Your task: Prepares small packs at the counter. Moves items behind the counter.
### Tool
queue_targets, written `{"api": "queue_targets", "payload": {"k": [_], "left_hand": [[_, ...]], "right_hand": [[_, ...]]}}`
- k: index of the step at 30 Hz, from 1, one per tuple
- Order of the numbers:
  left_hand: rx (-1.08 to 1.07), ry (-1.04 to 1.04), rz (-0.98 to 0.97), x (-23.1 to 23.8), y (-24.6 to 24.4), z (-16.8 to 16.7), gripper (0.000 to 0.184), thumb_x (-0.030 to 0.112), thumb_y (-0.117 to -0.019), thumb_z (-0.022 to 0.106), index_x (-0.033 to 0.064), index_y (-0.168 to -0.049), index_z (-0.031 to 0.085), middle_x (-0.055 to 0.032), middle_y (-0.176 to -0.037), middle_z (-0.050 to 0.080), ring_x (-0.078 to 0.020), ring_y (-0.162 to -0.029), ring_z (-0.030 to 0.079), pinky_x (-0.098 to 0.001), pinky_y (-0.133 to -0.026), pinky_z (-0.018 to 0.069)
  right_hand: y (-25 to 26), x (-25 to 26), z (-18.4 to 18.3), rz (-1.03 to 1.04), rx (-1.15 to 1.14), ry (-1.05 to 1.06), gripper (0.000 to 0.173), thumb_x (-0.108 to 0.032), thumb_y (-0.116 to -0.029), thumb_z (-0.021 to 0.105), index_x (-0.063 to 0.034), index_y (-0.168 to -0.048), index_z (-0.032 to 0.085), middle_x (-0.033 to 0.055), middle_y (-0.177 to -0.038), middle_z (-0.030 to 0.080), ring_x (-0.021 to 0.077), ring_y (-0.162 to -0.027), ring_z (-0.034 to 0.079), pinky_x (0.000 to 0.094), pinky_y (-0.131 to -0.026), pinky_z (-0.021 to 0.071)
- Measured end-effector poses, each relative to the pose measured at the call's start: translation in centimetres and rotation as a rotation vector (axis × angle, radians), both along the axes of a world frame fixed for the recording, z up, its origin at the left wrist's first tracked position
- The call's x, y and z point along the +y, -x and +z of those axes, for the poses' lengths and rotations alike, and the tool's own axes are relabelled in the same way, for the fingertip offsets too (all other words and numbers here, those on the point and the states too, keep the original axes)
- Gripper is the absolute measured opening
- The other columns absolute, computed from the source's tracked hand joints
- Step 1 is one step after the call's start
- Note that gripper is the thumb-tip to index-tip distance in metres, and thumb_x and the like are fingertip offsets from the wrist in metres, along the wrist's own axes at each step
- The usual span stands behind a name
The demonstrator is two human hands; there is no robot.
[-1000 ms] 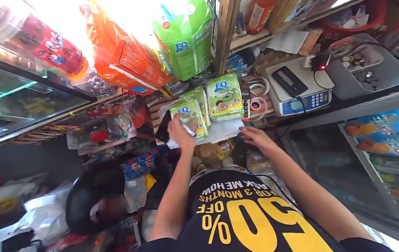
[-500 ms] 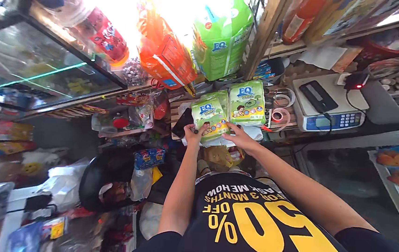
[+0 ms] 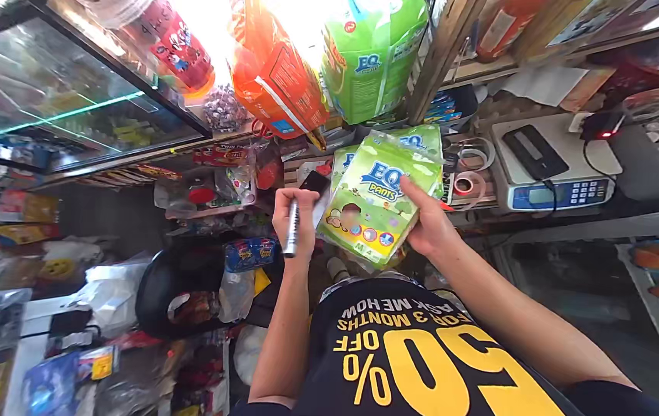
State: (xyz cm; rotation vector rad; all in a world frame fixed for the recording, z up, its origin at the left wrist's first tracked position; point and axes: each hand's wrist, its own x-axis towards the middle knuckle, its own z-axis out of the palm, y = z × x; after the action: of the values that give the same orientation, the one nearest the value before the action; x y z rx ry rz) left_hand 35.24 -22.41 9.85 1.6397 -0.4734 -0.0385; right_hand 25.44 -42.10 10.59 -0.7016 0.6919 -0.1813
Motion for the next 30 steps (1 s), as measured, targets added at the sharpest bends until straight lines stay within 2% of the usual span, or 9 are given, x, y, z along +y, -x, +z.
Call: {"api": "queue_targets", "payload": {"k": [1,3,4,5,7,10,12,21,30], "left_hand": [[0.021,0.107,-0.009,-0.9,0.4,1.5,0.041,0.053,-0.108,0.038,0.0191,-0.112,0.061,0.0037,-0.097,0.071,-0.0077,-0.087,0.068,-0.0263,-0.078,0.0569],[0.134,0.257,-0.142,-3.1,2.0,3.5,0.051,0.071,-0.1007,0.033,0.0311,-0.117,0.06,0.012,-0.094,0.066,-0.0003,-0.075,0.062,-0.0179,-0.066,0.0538],[0.151,0.287,-0.188,-4.3,2.6,3.7,0.042,0.065,-0.1032,0.037,0.0302,-0.113,0.059,0.012,-0.091,0.063,0.0004,-0.07,0.059,-0.0166,-0.061,0.0511],[0.14,0.303,-0.2,-5.4,3.0,3.6,0.03,0.05,-0.1075,0.043,0.0243,-0.104,0.058,0.0085,-0.085,0.06,-0.001,-0.066,0.056,-0.0168,-0.056,0.0488],[0.1,0.291,-0.146,-6.5,3.2,3.1,0.019,0.022,-0.106,0.053,0.0139,-0.089,0.056,0.0031,-0.071,0.058,-0.0036,-0.056,0.054,-0.0176,-0.051,0.0477],[0.06,0.196,-0.004,-6.6,3.1,2.4,0.027,0.014,-0.1015,0.061,0.0139,-0.075,0.053,0.0046,-0.06,0.049,-0.0028,-0.049,0.047,-0.0167,-0.046,0.0432],[0.021,0.159,0.049,-6.5,3.0,2.1,0.029,0.008,-0.0985,0.06,0.0143,-0.072,0.052,0.0052,-0.061,0.047,-0.0023,-0.051,0.045,-0.016,-0.048,0.0409],[-0.014,-0.042,0.048,-7.0,3.1,2.0,0.029,0.011,-0.0989,0.059,0.0129,-0.071,0.051,0.0031,-0.059,0.048,-0.0062,-0.05,0.047,-0.0208,-0.047,0.0418],[-0.017,-0.007,-0.042,-6.7,3.1,1.5,0.028,0.01,-0.0996,0.058,0.0118,-0.073,0.052,0.0022,-0.062,0.049,-0.0066,-0.053,0.049,-0.0212,-0.049,0.0435]], "right_hand": [[-0.1,0.3,0.4,-0.02,0.011,0.02,0.042,-0.038,-0.1036,0.059,-0.0142,-0.138,0.052,0.0102,-0.114,0.072,0.0235,-0.099,0.073,0.0426,-0.084,0.0632],[-0.1,0.9,0.9,-0.025,0.007,0.038,0.045,-0.039,-0.1028,0.06,-0.0144,-0.139,0.051,0.0097,-0.115,0.072,0.023,-0.1,0.073,0.0421,-0.085,0.063],[-0.2,1.2,1.1,-0.021,-0.005,0.037,0.043,-0.039,-0.103,0.06,-0.0145,-0.138,0.052,0.0094,-0.115,0.072,0.0227,-0.1,0.073,0.0418,-0.084,0.0632],[-0.2,1.5,1.2,-0.014,-0.015,0.038,0.042,-0.039,-0.1033,0.059,-0.0146,-0.136,0.053,0.0087,-0.113,0.072,0.0218,-0.099,0.073,0.0408,-0.083,0.0633],[-0.3,1.8,1.5,-0.017,-0.027,0.038,0.041,-0.039,-0.1034,0.059,-0.0141,-0.135,0.055,0.0083,-0.113,0.072,0.0217,-0.099,0.073,0.0406,-0.083,0.0631],[-0.3,1.5,1.6,-0.066,-0.017,0.029,0.042,-0.039,-0.1036,0.058,-0.014,-0.137,0.053,0.0096,-0.113,0.072,0.0222,-0.099,0.073,0.0417,-0.084,0.0631],[-0.3,1.4,1.8,-0.087,-0.004,0.022,0.042,-0.039,-0.1038,0.058,-0.0143,-0.137,0.052,0.0095,-0.113,0.072,0.022,-0.099,0.073,0.0417,-0.084,0.0631],[-0.3,1.5,2.0,-0.08,0.006,0.013,0.041,-0.04,-0.1036,0.058,-0.0136,-0.135,0.054,0.0091,-0.112,0.072,0.0215,-0.097,0.074,0.0407,-0.083,0.0634],[-0.3,1.4,2.1,-0.096,0.022,0.007,0.042,-0.04,-0.1028,0.059,-0.0136,-0.135,0.055,0.0089,-0.112,0.073,0.0213,-0.098,0.074,0.0399,-0.082,0.0635]]}}
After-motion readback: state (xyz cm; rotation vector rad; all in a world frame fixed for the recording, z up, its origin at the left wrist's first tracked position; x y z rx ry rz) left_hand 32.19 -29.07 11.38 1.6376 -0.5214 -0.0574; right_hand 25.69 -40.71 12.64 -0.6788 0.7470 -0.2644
